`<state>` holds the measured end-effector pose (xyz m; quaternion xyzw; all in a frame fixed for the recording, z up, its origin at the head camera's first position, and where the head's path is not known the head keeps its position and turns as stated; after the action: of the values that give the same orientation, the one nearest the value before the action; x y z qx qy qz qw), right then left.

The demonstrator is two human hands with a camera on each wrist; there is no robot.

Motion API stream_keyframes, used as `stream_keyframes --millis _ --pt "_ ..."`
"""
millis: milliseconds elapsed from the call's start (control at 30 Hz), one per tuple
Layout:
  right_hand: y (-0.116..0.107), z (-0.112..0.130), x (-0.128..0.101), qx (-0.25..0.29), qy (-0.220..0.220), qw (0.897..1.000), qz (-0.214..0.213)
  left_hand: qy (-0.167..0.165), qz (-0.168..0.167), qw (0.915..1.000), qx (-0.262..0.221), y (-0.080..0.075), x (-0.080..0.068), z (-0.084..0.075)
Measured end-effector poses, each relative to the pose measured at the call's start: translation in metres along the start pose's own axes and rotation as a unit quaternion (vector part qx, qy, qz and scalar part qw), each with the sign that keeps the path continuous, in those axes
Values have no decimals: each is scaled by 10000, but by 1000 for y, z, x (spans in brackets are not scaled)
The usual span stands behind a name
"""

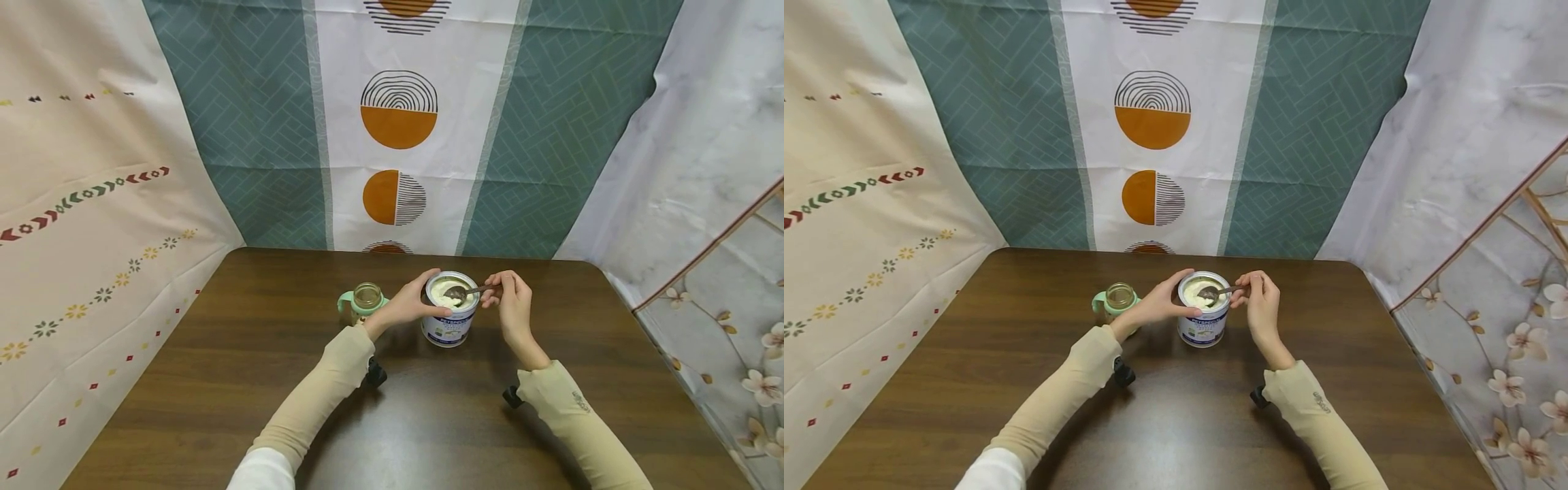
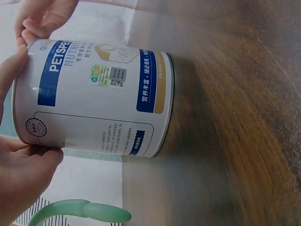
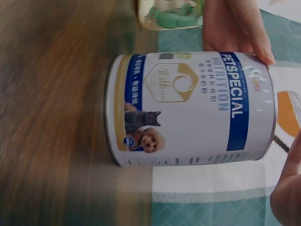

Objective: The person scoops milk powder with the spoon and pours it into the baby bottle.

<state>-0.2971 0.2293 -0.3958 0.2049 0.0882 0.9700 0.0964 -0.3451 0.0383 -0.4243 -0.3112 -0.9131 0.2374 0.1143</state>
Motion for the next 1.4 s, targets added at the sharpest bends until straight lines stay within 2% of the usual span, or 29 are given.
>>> stream_keyframes --millis 167,400,633,767,933,1067,1167,1233,1300,1400 --pt "-9 -7 5 976 695 9910 -591 -23 12 10000 0 1 0 3" --pt "-13 -7 11 1903 1399 9694 -663 -41 26 10000 -66 1 1 6" --pt "-12 -8 14 1597 1208 9774 -682 -10 48 9999 -142 1 2 7" --pt "-12 -8 13 1613 1210 9771 -676 -7 52 9999 -141 0 2 6" --pt "-10 -10 12 1423 1419 9777 -610 -32 67 9999 -103 1 1 6" --pt "-10 -16 12 2010 1854 9599 -610 5 29 9999 -117 0 3 7" --pt "-11 -22 10 2526 2272 9384 -635 17 54 10000 -78 0 3 7" --pt "-12 -25 8 2744 2454 9276 -637 -1 66 10000 -40 0 3 7" --pt "-12 -27 7 2853 2530 9226 -590 -5 48 10000 10 0 4 7" --pt "-11 -27 8 2866 2463 9242 -555 -19 -15 10000 29 -1 4 6"
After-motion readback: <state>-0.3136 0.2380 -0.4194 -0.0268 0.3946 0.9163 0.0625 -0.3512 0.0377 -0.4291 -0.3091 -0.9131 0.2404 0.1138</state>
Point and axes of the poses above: each hand's wrist, its own x-axis towards the middle knuckle, its own y-axis out of the palm, z = x × y, the point moved 6 cm from there along x, towards the middle knuckle, and after that the axes turned 3 degrees about z, right-handed, at the moved point
